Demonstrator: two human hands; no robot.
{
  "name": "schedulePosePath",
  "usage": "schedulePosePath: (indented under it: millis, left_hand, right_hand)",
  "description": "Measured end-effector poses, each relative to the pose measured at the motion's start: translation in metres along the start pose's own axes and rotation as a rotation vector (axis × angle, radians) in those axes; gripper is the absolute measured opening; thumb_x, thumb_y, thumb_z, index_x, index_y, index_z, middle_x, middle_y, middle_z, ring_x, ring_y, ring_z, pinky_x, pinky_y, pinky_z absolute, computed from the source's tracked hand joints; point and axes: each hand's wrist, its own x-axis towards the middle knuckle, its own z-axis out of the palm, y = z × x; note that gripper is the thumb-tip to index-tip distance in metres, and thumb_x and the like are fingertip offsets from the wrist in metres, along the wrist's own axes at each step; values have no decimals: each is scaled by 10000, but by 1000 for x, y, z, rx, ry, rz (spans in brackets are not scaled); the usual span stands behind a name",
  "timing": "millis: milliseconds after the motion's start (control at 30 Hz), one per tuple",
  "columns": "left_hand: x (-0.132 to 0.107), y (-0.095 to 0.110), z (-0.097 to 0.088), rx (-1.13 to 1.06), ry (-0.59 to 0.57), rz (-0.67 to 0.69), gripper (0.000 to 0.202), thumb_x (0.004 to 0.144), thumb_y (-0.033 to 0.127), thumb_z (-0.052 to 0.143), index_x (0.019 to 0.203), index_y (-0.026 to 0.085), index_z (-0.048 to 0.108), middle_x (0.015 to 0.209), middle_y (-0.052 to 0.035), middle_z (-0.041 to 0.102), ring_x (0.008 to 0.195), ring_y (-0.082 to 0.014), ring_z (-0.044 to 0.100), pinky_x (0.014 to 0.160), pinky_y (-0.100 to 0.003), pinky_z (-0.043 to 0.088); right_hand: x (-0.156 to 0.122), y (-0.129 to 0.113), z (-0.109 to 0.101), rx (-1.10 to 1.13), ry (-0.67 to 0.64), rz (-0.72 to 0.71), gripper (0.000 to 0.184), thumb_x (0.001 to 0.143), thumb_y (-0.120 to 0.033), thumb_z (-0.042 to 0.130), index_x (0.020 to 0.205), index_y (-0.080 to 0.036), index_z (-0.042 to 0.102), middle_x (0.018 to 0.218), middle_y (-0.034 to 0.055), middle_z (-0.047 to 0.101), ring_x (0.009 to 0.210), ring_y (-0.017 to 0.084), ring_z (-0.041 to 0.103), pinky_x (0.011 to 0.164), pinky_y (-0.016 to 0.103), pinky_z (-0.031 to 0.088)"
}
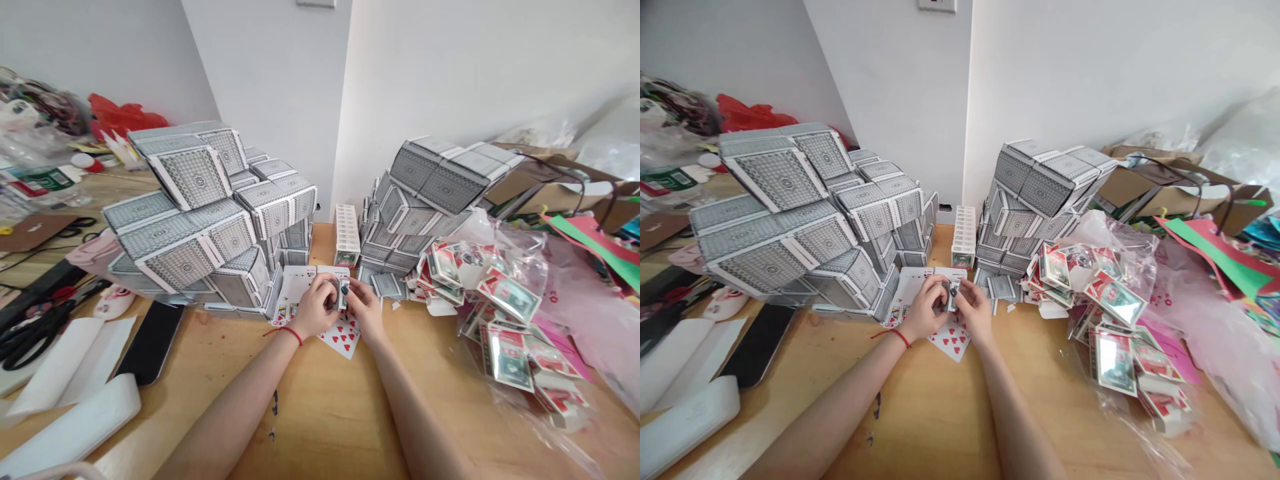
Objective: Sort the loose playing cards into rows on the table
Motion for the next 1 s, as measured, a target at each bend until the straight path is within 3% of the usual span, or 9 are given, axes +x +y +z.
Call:
schedulePosePath:
  millis: [200, 300, 467, 767, 1000]
  left_hand:
    - [0, -1, 1, -13, 11, -18, 217, 561, 73, 524, 679, 192, 386, 1037, -79, 449, 799, -169, 506, 647, -279, 420]
    - [0, -2, 2, -11, 3, -10, 221, 555, 58, 511, 679, 191, 386, 1039, -78, 449, 788, -164, 503, 644, -277, 419]
    - [0, -3, 2, -25, -10, -34, 228, 556, 49, 501, 689, 185, 376, 1066, -76, 427, 608, -95, 443, 553, -252, 400]
    - [0, -4, 3, -13, 8, -20, 218, 570, 35, 478, 708, 182, 396, 1043, -77, 421, 696, -130, 469, 569, -260, 405]
    - [1, -4, 4, -24, 9, -17, 245, 586, 40, 504, 750, 185, 394, 1044, -84, 410, 745, -147, 474, 606, -273, 424]
  right_hand:
    - [0, 0, -1, -2, 13, -22, 413, 659, -387, 638, 1025, -208, 572, 947, 54, 627, 534, 106, 509, 408, 218, 384]
    - [0, 1, -1, -29, -12, -7, 434, 661, -393, 639, 1044, -205, 559, 958, 57, 626, 492, 93, 493, 386, 216, 371]
    - [1, 2, -1, -64, -30, 21, 437, 667, -397, 642, 1047, -203, 546, 851, 38, 629, 421, 74, 448, 347, 213, 337]
    - [2, 1, -1, -76, -17, 20, 431, 628, -374, 676, 1003, -204, 548, 907, 51, 617, 574, 126, 552, 393, 206, 395]
    - [2, 4, 0, -111, -7, -6, 409, 615, -356, 691, 961, -212, 529, 813, 26, 604, 607, 140, 562, 428, 218, 433]
